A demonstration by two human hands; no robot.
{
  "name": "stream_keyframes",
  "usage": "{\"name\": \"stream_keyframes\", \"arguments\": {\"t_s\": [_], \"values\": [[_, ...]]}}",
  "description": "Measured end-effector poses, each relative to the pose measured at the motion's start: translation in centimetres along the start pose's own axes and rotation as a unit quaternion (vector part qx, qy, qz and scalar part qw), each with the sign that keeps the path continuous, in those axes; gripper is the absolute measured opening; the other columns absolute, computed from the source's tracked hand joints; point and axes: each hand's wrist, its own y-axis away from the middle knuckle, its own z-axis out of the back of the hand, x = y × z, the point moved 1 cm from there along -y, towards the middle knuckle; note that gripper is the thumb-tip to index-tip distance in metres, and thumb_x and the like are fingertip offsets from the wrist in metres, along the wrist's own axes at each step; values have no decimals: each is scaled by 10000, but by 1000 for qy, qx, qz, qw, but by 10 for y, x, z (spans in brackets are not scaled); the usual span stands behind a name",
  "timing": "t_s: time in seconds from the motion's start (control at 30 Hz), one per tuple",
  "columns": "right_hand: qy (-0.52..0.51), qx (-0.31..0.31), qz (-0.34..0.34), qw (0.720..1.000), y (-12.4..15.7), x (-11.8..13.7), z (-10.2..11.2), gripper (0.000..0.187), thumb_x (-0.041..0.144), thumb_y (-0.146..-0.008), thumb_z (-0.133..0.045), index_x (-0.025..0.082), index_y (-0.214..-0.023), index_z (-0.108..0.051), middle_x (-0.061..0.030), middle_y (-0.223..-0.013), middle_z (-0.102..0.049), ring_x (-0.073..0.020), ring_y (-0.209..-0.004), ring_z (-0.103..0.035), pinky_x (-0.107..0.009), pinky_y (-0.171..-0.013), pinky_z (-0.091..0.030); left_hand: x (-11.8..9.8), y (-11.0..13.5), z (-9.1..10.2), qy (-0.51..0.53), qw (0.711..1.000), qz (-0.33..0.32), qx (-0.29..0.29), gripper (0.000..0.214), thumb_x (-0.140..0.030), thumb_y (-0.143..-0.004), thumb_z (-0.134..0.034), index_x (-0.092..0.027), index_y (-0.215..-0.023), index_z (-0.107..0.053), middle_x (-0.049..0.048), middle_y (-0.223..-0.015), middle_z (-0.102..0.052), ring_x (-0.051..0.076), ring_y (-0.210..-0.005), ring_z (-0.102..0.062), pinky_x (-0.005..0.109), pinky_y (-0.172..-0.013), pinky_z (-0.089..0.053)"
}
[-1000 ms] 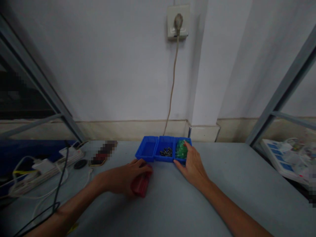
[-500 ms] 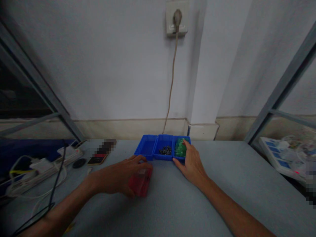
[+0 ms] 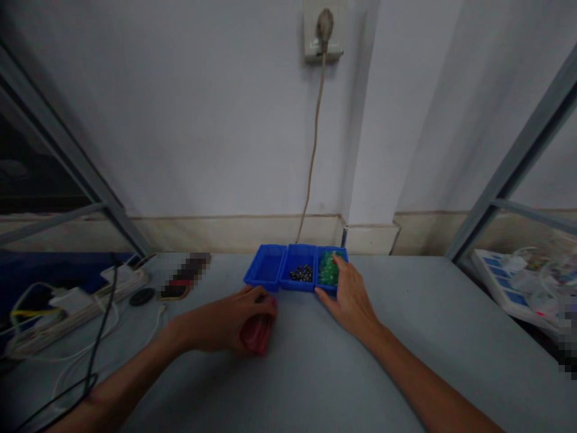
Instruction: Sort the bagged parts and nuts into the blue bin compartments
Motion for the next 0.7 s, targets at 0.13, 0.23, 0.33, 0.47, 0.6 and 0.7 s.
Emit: {"name": "stream_keyframes", "arguments": {"t_s": [0.13,0.23,0.33,0.47,0.6,0.7], "values": [[-2,3,0,1000,0,0,0,917,506,-1001,-655,159,-1683,-149,-250,-1517,-522,-434,-1374,-554,-634,-1135,-487,-3,7,12,18,1000,3,-10,635,-421,-765,-878,-353,-1349,-640,64,-1340,-592,327,-1232,-584,425,-1027,-509],[-1,-1,-2,1000,0,0,0,935,519,-988,-673,160,-1680,-157,-246,-1494,-544,-426,-1344,-573,-644,-1107,-504,-3,13,17,28,1000,7,-11,656,-386,-774,-869,-370,-1386,-634,59,-1379,-588,329,-1258,-581,428,-1055,-500],[-3,0,-5,1000,-1,1,0,927,514,-990,-672,158,-1679,-164,-248,-1489,-548,-423,-1342,-572,-643,-1098,-506,-1,17,18,34,999,11,-10,712,-379,-768,-881,-383,-1426,-609,59,-1444,-559,333,-1322,-552,453,-1101,-480],[-5,1,-7,1000,-1,1,0,925,525,-991,-665,160,-1681,-169,-252,-1499,-542,-433,-1350,-567,-658,-1094,-499,4,20,9,23,999,30,-7,867,-473,-745,-897,-415,-1519,-510,64,-1523,-512,369,-1395,-491,528,-1126,-458],[-9,1,-10,1000,-1,1,0,916,526,-992,-663,163,-1681,-182,-247,-1482,-557,-432,-1332,-580,-661,-1076,-510,11,21,-7,3,998,55,9,1075,-567,-679,-920,-436,-1605,-389,93,-1632,-415,428,-1449,-432,605,-1146,-418],[-9,0,-8,1000,-1,0,0,916,517,-988,-671,164,-1679,-184,-240,-1467,-566,-425,-1326,-585,-652,-1078,-512,13,22,-19,-1,999,52,-7,1083,-648,-718,-871,-430,-1634,-335,103,-1683,-357,439,-1505,-371,627,-1187,-372]]}}
